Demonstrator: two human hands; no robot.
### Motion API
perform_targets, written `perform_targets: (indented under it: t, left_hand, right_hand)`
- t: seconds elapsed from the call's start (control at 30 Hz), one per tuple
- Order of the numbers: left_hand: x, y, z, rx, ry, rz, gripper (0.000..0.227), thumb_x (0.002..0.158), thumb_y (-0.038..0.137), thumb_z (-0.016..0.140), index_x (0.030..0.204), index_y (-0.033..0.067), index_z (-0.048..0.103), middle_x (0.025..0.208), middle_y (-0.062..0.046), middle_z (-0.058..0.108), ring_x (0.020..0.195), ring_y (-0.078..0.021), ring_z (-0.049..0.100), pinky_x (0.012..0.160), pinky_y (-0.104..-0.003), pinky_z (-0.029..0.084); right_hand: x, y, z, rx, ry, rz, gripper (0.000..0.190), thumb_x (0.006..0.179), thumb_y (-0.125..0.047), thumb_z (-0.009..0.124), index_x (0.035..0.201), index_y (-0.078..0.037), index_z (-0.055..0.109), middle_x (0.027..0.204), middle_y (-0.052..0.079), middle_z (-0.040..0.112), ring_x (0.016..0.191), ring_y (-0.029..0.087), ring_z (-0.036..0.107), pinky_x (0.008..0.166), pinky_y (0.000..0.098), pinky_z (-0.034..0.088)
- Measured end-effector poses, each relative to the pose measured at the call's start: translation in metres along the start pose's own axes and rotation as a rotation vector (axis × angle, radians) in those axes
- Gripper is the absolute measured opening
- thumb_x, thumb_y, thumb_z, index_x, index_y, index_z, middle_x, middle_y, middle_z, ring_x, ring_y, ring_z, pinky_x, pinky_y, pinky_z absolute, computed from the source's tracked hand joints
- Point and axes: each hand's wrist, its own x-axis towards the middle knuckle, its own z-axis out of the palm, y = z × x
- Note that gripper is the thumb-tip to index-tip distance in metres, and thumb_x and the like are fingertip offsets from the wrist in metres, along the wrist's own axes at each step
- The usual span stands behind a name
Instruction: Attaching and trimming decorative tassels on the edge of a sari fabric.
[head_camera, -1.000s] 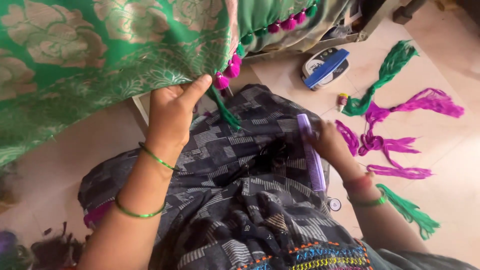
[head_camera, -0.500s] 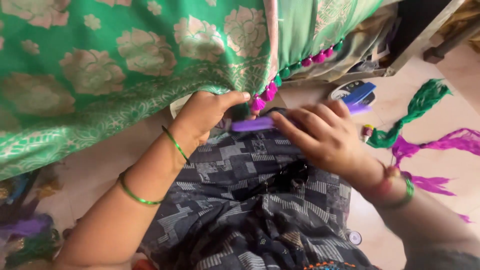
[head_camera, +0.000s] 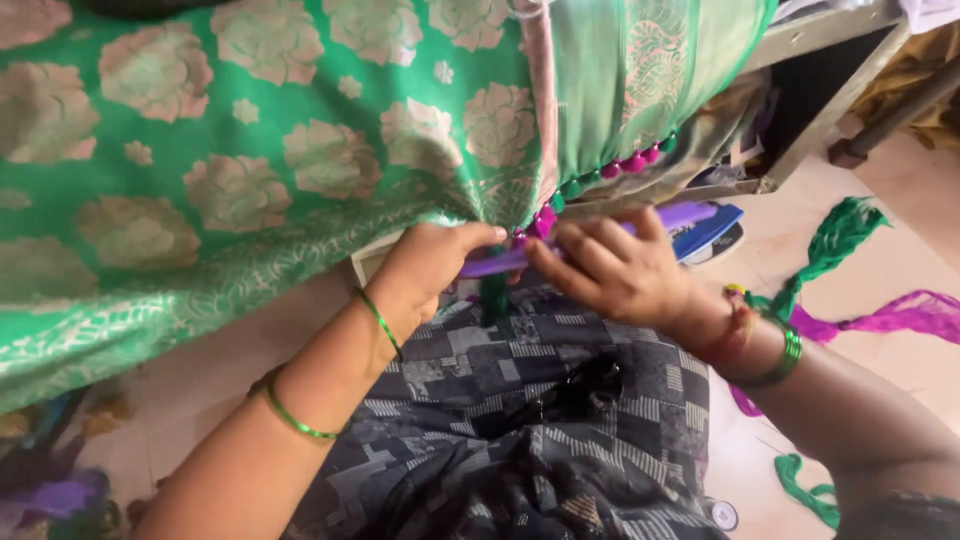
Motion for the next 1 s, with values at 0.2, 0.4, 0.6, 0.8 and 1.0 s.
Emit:
perform_targets:
  t: [0.2,0.4,0.6,0.8,1.0]
  left_hand:
    - [-0.006,0.001,-0.002,-0.104,0.062,-0.015,0.020,0.089,0.009,0.066,0.098,-0.0080,0.067,0.086,-0.016,0.074,0.071,-0.0242,0.077,0.069,-0.036,0.065]
    - [0.002,-0.057,0.008,0.094,0.065,0.537,0.022,0.105,0.016,0.057,0.108,-0.0029,0.069,0.090,-0.008,0.076,0.077,-0.0145,0.071,0.073,-0.028,0.059]
    - [-0.020,-0.085,0.035,0.227,0.338,0.603,0.023,0.105,0.019,0.058,0.104,0.0016,0.073,0.081,-0.004,0.077,0.074,-0.0102,0.073,0.069,-0.026,0.056]
    - [-0.022,-0.088,0.033,0.250,0.324,0.631,0.021,0.102,0.019,0.063,0.103,0.0005,0.075,0.082,-0.005,0.077,0.075,-0.0112,0.073,0.070,-0.026,0.057]
    - [-0.028,-0.055,0.015,0.256,0.367,0.695,0.028,0.095,0.020,0.070,0.115,0.0006,0.067,0.103,-0.004,0.074,0.094,-0.0126,0.070,0.083,-0.028,0.055]
  right_hand:
    - [-0.020,-0.028,-0.001,0.167,0.016,-0.026,0.037,0.088,-0.018,0.071,0.125,-0.014,0.073,0.110,0.002,0.066,0.102,0.020,0.064,0.088,0.0421,0.047]
    - [-0.028,-0.108,-0.006,0.677,-0.065,0.180,0.045,0.077,-0.021,0.082,0.120,-0.012,0.073,0.109,0.003,0.065,0.101,0.023,0.065,0.086,0.0420,0.050]
    - [-0.023,-0.085,0.039,1.256,0.028,1.341,0.033,0.091,-0.021,0.072,0.121,-0.009,0.065,0.114,0.001,0.069,0.097,0.016,0.066,0.082,0.0301,0.054]
    - [-0.010,-0.079,0.102,2.464,0.318,1.458,0.011,0.111,-0.011,0.072,0.120,-0.005,0.068,0.097,0.006,0.065,0.079,0.017,0.058,0.060,0.0319,0.042]
    - [0.007,-0.103,0.093,1.861,0.416,1.453,0.021,0.106,-0.015,0.057,0.111,0.002,0.069,0.105,0.002,0.070,0.096,0.008,0.062,0.088,0.0271,0.051]
